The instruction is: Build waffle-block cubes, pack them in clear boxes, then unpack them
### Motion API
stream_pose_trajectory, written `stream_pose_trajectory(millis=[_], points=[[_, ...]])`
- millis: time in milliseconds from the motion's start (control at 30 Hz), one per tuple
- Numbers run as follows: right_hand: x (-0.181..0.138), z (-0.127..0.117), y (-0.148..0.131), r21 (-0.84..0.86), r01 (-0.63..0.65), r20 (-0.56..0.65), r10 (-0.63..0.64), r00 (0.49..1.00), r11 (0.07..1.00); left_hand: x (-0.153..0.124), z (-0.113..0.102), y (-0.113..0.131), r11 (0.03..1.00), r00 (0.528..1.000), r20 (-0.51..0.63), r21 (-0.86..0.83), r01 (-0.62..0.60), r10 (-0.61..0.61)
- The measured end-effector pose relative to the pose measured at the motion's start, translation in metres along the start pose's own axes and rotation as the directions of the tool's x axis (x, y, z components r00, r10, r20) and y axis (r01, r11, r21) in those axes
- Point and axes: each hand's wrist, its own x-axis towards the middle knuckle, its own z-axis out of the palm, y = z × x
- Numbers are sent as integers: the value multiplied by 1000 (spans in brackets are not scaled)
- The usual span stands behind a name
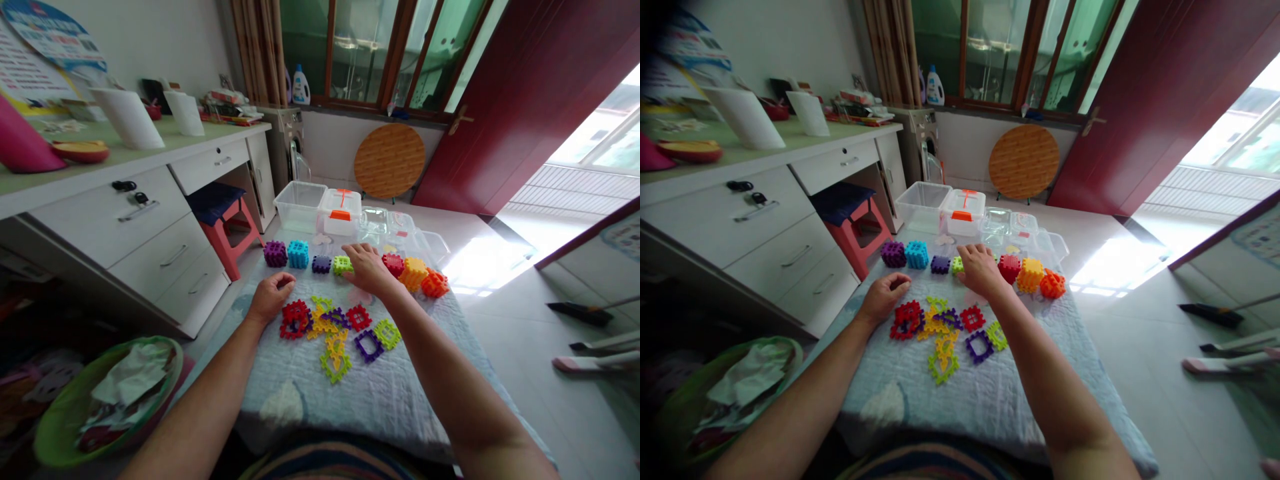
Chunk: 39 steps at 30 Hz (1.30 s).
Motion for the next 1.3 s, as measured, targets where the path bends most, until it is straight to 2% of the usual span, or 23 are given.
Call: stream_pose_trajectory(millis=[67,200,333,500,633,700,767,867,933,1133,1200,1300], points=[[-24,-3,0,32,13,18,-14,1000,999,0,0,-1,1000,1000,5,5,-6,6],[-69,4,0,81,6,165,-19,986,997,-1,1,-2,1000,1000,7,17,-24,24],[-92,19,-8,103,-72,214,49,976,992,-1,2,-2,999,1000,-1,38,-24,24],[-94,36,-15,136,-123,179,98,979,983,-2,3,-1,1000,1000,-3,23,-10,10],[-94,46,-4,206,-103,103,83,991,973,-4,-4,2,999,997,72,-15,36,-35],[-96,52,4,216,-111,64,99,993,970,-7,-13,8,998,985,163,-24,61,-56],[-98,56,13,224,-123,39,117,992,967,-11,-24,16,998,952,300,25,59,-64],[-101,62,21,238,-134,20,133,991,962,-18,-35,29,986,878,474,164,-14,-66],[-101,64,23,249,-147,12,149,989,957,-22,-37,36,973,850,522,221,-61,-65],[-101,71,25,342,-134,-22,150,988,930,-25,-31,45,954,837,545,278,-115,-58],[-101,72,28,385,-108,-61,142,988,917,-25,-32,48,954,855,519,267,-135,-24],[-101,70,33,472,-79,-136,161,978,878,-28,-27,61,955,908,417,245,-167,52]])
